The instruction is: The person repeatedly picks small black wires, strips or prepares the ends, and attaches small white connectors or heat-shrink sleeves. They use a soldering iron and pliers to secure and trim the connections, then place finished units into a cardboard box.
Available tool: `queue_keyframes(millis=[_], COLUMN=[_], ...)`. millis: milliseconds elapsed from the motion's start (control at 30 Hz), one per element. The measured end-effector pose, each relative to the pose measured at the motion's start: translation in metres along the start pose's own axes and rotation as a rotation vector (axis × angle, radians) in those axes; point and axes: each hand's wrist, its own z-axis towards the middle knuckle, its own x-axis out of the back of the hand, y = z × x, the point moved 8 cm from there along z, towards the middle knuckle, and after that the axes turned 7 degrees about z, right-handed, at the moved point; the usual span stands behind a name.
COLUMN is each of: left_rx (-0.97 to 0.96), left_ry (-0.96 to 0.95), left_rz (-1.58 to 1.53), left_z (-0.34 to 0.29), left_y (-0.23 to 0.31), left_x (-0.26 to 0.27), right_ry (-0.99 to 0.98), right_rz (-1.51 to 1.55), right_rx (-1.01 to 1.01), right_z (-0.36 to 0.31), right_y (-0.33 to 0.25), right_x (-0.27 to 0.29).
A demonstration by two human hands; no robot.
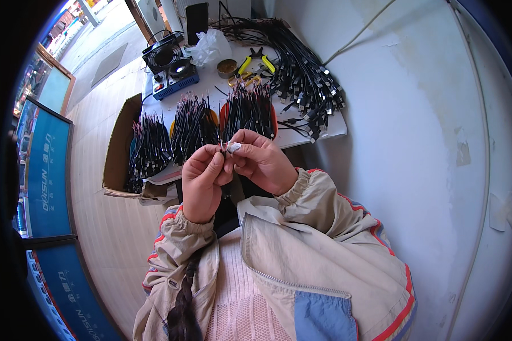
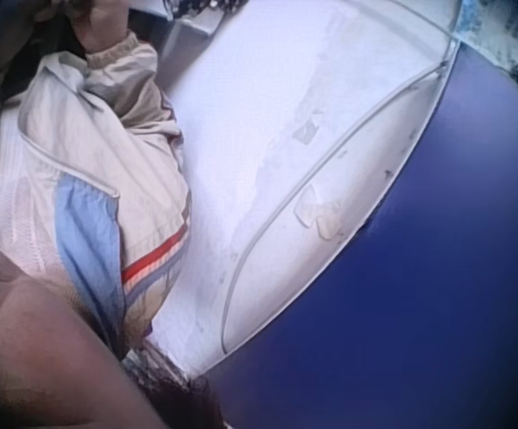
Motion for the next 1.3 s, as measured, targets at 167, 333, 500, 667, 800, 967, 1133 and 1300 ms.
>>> queue_keyframes(millis=[167, 333, 500, 667, 800, 967, 1133, 1300], left_rx=[-0.029, -0.032, -0.005, 0.089, 0.090, 0.048, -0.014, -0.046], left_ry=[0.023, 0.009, 0.000, -0.039, -0.040, -0.011, 0.072, 0.165], left_rz=[0.093, 0.121, 0.067, 0.006, 0.009, 0.060, 0.117, 0.197], left_z=[-0.002, -0.003, -0.004, -0.004, -0.004, -0.004, -0.005, -0.001], left_y=[0.003, 0.002, -0.002, -0.008, -0.008, -0.008, 0.004, 0.016], left_x=[0.001, -0.001, 0.000, 0.000, 0.001, 0.004, 0.019, 0.037], right_ry=[-0.008, 0.008, -0.006, -0.027, -0.014, -0.049, -0.044, 0.495], right_rz=[-0.222, -0.291, -0.125, -0.254, -0.467, -0.634, -1.014, -1.838], right_rx=[0.142, 0.203, 0.007, 0.089, 0.189, 0.240, 0.243, 0.517], right_z=[-0.007, -0.012, -0.007, -0.011, -0.013, -0.016, 0.007, 0.121], right_y=[-0.020, -0.026, -0.003, -0.015, -0.032, -0.034, -0.060, -0.191], right_x=[-0.004, -0.004, 0.002, -0.002, -0.009, -0.016, 0.000, 0.064])
